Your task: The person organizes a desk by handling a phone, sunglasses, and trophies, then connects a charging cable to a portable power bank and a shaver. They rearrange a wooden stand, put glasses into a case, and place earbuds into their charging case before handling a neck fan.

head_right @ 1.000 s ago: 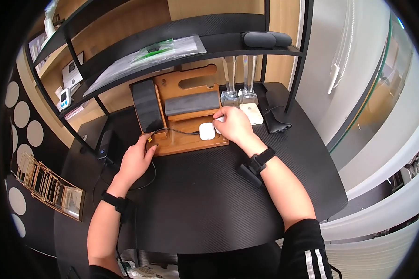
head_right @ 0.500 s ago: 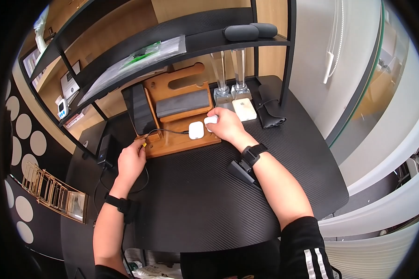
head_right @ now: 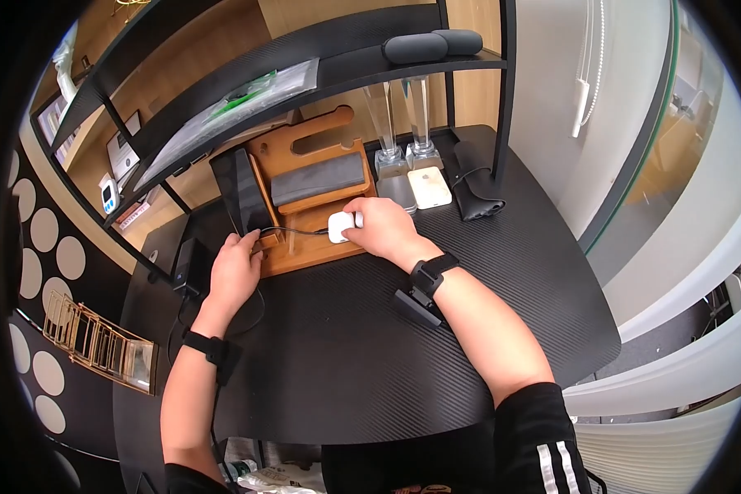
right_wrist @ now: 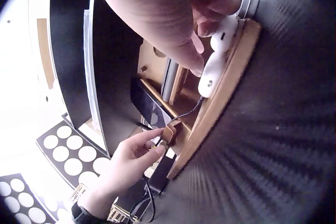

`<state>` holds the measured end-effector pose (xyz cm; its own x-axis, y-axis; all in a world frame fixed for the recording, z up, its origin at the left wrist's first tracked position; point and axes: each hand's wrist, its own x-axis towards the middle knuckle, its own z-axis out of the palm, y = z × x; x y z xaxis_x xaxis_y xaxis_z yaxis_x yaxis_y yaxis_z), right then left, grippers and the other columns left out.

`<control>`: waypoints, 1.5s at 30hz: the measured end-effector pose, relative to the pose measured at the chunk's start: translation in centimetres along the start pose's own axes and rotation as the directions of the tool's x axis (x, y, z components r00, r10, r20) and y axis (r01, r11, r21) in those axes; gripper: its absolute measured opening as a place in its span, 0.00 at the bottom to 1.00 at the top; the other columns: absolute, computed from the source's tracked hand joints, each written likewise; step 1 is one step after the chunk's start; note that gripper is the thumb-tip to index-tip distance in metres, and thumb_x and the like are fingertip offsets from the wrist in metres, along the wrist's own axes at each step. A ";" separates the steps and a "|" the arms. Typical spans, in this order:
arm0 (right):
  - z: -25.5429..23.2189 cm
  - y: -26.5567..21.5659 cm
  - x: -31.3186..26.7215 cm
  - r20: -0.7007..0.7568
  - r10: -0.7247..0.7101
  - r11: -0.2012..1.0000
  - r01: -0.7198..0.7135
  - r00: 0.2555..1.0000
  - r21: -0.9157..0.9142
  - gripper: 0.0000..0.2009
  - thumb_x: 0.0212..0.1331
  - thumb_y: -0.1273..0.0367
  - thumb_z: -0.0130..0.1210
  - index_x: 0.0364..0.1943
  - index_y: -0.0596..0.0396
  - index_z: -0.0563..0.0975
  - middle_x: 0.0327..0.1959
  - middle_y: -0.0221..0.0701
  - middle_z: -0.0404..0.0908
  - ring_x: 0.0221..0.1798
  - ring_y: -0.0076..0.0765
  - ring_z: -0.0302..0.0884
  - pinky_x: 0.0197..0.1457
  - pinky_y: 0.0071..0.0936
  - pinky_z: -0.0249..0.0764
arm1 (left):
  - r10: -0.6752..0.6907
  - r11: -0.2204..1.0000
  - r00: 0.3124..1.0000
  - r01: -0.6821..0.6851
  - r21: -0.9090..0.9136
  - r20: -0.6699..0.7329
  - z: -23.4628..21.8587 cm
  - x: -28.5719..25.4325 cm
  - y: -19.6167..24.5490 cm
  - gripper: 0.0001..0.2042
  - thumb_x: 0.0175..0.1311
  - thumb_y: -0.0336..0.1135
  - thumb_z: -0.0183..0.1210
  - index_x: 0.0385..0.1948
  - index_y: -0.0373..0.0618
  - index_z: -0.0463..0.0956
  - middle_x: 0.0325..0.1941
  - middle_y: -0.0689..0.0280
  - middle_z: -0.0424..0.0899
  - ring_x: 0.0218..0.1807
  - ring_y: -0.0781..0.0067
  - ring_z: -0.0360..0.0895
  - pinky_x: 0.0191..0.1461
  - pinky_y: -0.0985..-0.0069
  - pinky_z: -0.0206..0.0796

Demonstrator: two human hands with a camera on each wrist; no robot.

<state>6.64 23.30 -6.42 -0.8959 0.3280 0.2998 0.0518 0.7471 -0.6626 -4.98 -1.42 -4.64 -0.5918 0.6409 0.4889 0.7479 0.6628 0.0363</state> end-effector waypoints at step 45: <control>0.6 4.5 1.5 0.022 0.072 0.967 -0.075 0.997 0.242 0.26 0.48 0.60 0.66 0.50 0.59 0.76 0.21 0.27 0.76 0.24 0.22 0.72 0.31 0.22 0.70 | 0.235 0.954 0.958 -0.195 -0.227 0.165 4.9 3.9 8.5 0.20 0.60 0.36 0.58 0.54 0.43 0.71 0.58 0.51 0.73 0.58 0.51 0.71 0.61 0.62 0.63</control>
<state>5.27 26.82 -9.37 -0.8992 0.3682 0.2362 0.0108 0.5584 -0.8295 -2.41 8.65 -6.65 -0.4411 0.8333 0.3334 0.8971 0.4199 0.1373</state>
